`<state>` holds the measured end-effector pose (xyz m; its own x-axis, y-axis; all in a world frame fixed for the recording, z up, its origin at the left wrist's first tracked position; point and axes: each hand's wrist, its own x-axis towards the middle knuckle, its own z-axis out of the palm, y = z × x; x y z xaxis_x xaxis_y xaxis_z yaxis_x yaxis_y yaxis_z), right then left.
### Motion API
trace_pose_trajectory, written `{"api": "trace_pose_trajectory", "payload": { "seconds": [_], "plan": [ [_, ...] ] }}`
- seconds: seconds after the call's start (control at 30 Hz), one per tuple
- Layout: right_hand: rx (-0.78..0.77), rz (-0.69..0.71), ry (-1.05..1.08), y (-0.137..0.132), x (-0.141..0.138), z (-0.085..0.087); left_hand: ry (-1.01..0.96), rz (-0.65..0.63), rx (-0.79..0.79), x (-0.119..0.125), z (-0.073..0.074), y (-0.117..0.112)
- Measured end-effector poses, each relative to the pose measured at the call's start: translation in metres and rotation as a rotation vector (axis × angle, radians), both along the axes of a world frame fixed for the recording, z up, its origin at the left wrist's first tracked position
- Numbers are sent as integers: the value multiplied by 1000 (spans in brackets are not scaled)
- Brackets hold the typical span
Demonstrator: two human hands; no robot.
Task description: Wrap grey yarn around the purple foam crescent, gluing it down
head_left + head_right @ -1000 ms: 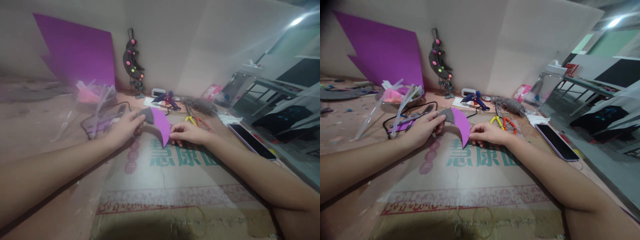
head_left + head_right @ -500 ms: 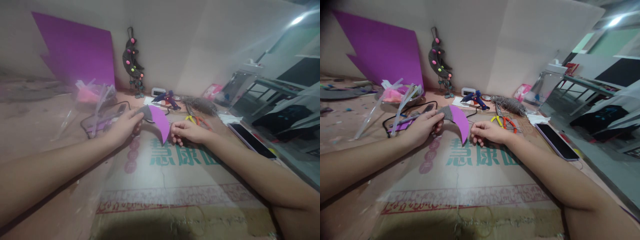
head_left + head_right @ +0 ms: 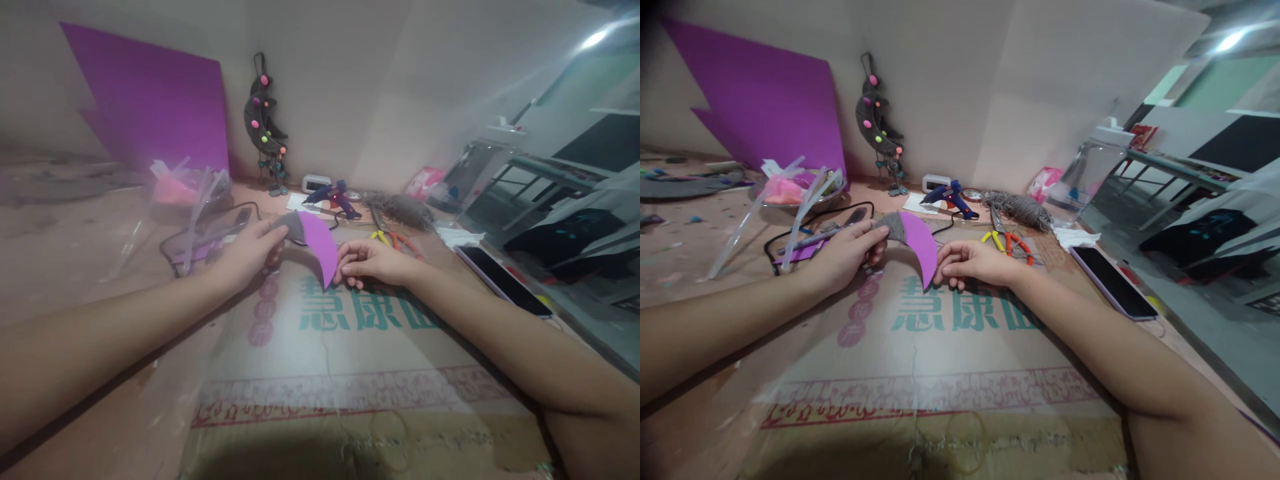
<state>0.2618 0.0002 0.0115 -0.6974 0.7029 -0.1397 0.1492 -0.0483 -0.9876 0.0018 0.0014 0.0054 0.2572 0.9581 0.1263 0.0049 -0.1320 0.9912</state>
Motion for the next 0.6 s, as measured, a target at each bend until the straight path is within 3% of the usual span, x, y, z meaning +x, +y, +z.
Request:
{"api": "trace_pose_trajectory", "payload": {
  "seconds": [0.6],
  "plan": [
    [-11, -70, -42, -4, -3, 3, 58, 3, 42, -1, 0, 0]
  ]
}}
